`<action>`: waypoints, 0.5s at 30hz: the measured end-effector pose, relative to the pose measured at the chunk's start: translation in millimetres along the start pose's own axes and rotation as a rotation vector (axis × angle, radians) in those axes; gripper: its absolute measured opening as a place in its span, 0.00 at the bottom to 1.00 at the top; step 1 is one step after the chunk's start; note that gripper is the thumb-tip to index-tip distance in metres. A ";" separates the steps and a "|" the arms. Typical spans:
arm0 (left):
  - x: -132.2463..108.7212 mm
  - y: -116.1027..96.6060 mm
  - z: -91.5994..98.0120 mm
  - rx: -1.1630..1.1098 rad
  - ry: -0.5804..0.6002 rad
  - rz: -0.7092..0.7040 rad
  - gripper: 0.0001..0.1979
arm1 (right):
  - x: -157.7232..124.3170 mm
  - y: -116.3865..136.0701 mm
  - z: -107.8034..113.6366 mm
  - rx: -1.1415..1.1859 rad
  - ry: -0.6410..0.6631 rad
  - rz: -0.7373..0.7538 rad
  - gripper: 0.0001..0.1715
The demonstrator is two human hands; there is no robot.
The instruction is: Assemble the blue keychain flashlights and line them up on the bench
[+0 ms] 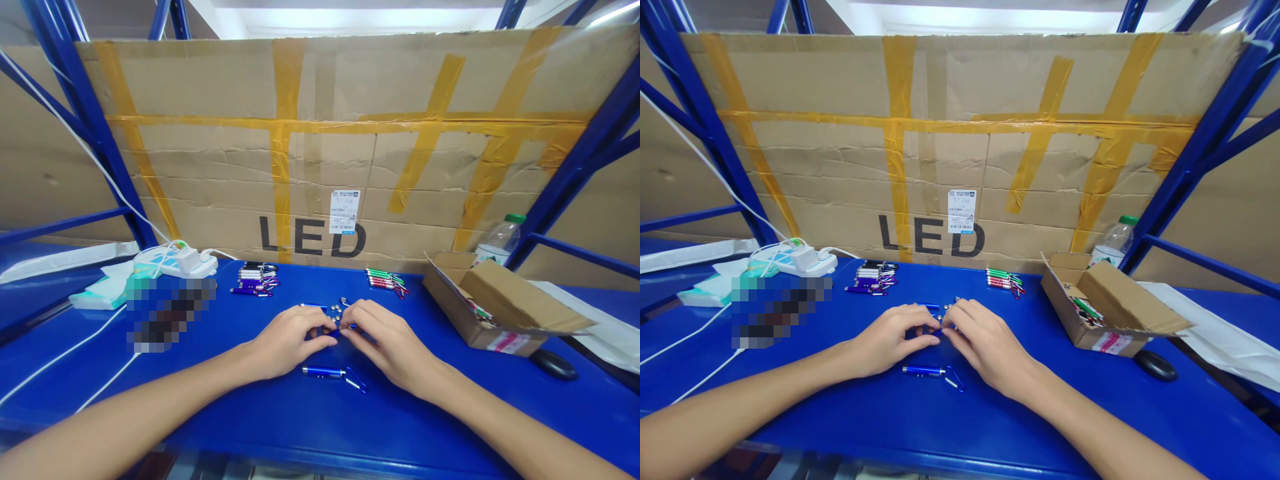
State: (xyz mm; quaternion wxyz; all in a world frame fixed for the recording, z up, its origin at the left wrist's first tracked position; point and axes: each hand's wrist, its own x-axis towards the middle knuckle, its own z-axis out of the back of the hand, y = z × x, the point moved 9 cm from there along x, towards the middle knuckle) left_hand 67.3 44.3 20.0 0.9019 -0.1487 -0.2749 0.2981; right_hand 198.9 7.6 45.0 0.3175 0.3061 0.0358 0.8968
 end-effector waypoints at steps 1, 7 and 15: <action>0.0 -0.4 0.7 -0.004 -0.006 -0.002 0.10 | 0.0 0.5 0.8 0.002 -0.006 0.002 0.07; 0.5 -0.2 3.2 -0.017 -0.023 -0.002 0.13 | 0.6 4.7 4.4 0.012 -0.040 0.020 0.08; 1.0 3.0 2.4 -0.018 -0.012 0.022 0.10 | -1.1 0.7 -0.6 -0.003 -0.004 0.007 0.06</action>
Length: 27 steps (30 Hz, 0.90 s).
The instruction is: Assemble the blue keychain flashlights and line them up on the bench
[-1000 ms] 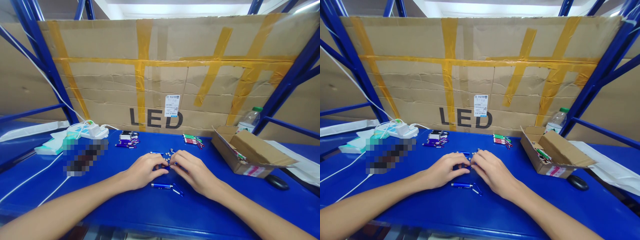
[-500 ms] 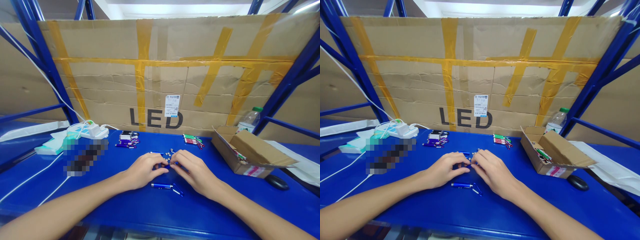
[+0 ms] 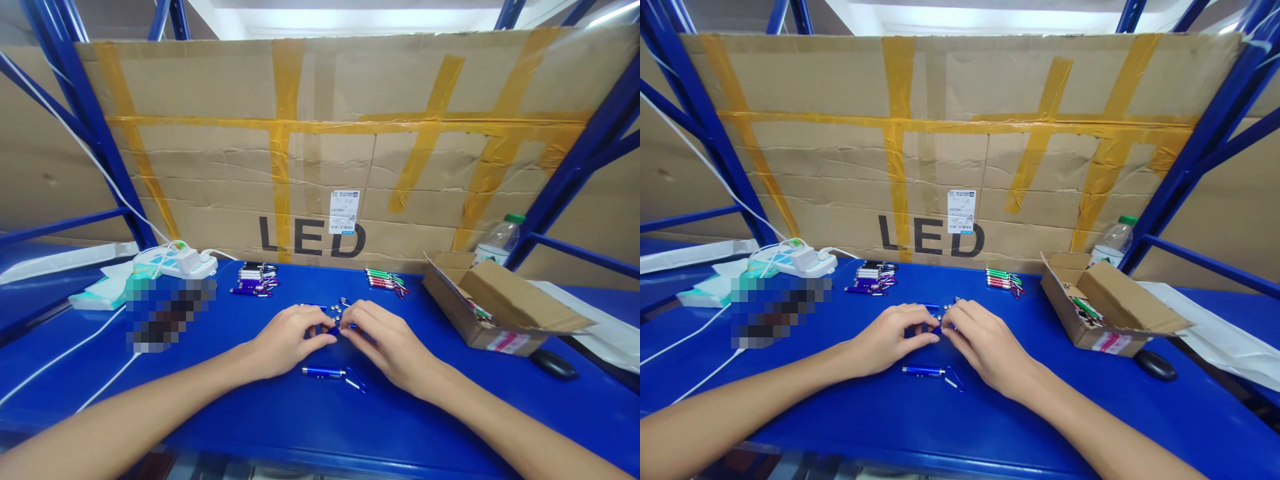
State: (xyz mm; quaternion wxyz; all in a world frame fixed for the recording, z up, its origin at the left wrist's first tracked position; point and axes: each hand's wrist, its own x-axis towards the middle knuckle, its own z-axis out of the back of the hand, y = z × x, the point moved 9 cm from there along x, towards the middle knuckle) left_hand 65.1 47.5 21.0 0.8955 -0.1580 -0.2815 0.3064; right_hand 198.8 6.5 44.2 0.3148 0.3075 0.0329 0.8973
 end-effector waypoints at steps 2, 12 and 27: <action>0.4 0.5 0.1 -0.013 0.003 0.017 0.09 | -0.1 -0.8 -0.9 0.006 0.010 -0.003 0.06; 1.8 2.6 1.0 -0.127 0.007 0.105 0.06 | 0.8 -1.3 -1.0 0.002 0.022 -0.011 0.07; 2.3 4.8 -1.0 -0.200 0.029 0.150 0.07 | -1.3 0.4 -2.0 -0.018 0.026 0.016 0.06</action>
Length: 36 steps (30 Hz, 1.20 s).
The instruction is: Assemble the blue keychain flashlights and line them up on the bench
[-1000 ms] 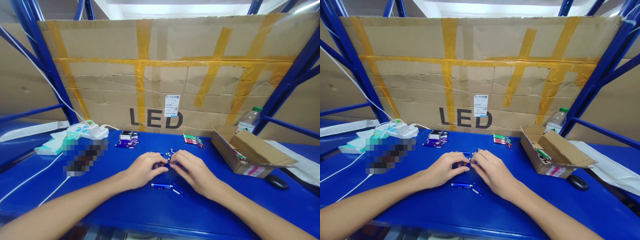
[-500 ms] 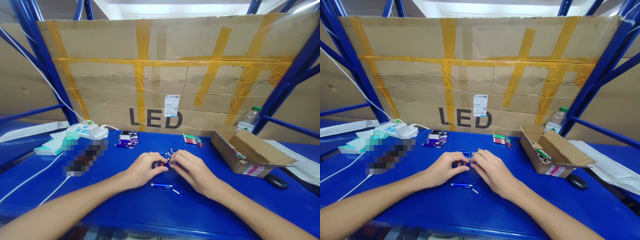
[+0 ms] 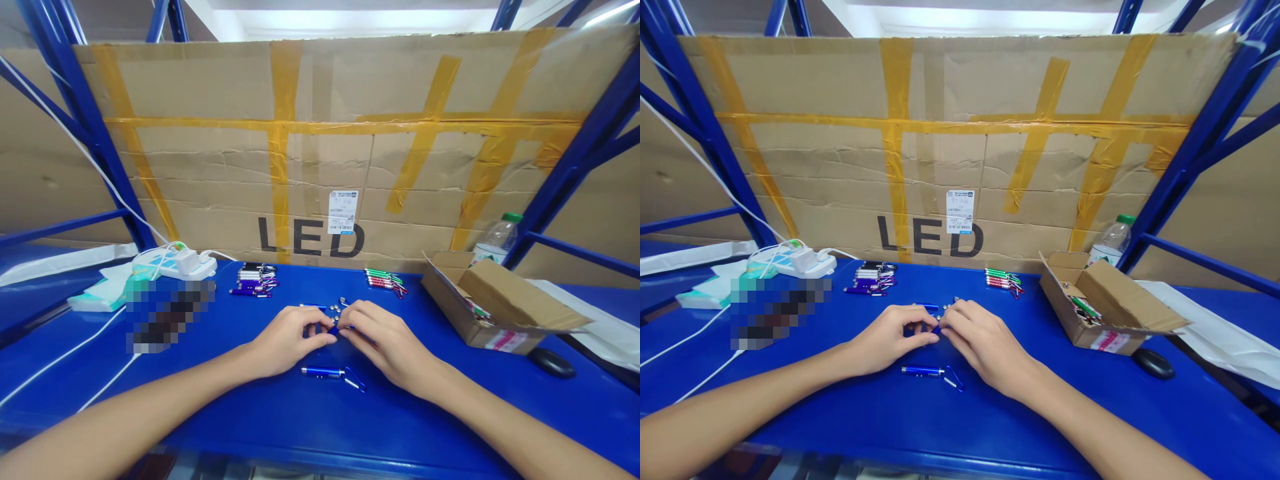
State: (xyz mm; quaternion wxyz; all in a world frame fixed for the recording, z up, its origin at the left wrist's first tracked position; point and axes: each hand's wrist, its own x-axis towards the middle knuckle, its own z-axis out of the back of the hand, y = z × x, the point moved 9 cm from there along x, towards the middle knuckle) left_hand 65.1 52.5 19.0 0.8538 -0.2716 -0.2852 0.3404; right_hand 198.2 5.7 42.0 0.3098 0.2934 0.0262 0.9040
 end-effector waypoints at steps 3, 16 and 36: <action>0.3 1.0 -0.4 -0.007 0.000 0.005 0.08 | 0.1 -0.6 0.0 -0.007 0.000 -0.002 0.06; 0.1 3.5 -1.2 -0.072 0.000 0.044 0.07 | 1.4 -2.1 -0.8 0.002 0.013 -0.006 0.07; 0.5 8.8 -1.2 -0.124 -0.014 0.105 0.11 | 2.0 0.3 3.4 0.011 -0.016 -0.025 0.06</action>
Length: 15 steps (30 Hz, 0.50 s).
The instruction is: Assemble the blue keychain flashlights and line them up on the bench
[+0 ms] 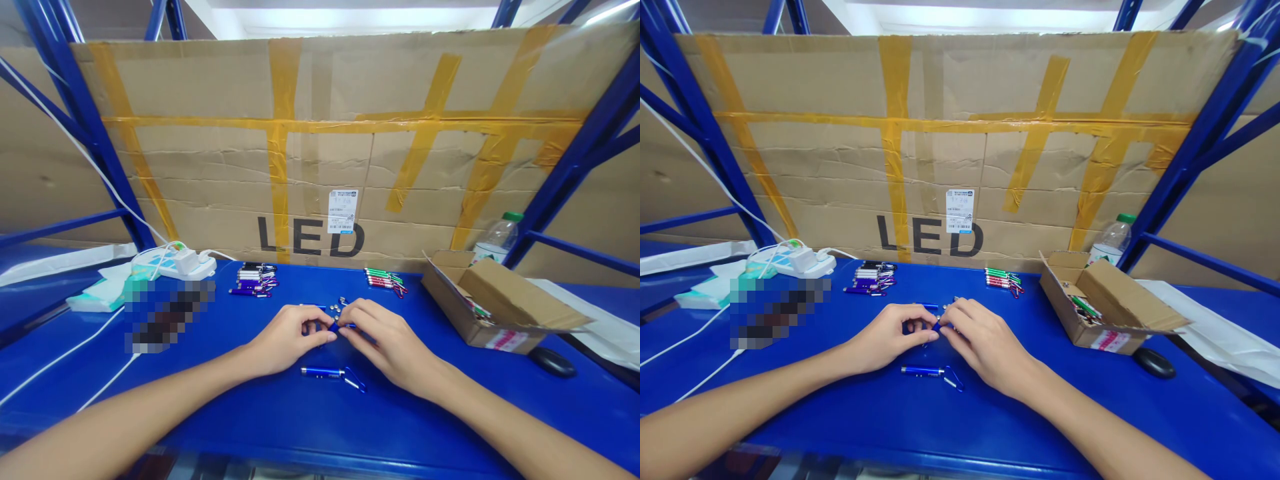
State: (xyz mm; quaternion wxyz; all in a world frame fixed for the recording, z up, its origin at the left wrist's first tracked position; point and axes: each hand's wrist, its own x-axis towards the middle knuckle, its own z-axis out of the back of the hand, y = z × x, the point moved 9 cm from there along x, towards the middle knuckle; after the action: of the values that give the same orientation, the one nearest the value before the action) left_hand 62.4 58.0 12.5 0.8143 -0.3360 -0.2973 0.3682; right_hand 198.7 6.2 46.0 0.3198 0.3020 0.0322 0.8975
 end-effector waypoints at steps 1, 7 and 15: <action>0.1 -0.3 0.3 0.006 -0.002 -0.001 0.11 | 0.0 0.2 0.1 -0.001 0.000 -0.002 0.06; 0.4 -0.1 0.3 0.008 0.000 -0.005 0.12 | 1.2 2.1 2.3 -0.016 -0.019 0.001 0.07; 0.6 0.6 0.2 0.000 0.002 -0.011 0.12 | 1.1 1.7 2.0 -0.007 -0.019 0.000 0.06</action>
State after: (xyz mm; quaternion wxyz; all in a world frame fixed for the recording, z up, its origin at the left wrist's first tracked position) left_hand 62.4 58.9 12.3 0.8167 -0.3347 -0.2981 0.3634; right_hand 198.2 5.3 48.6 0.3210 0.3096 0.0259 0.8947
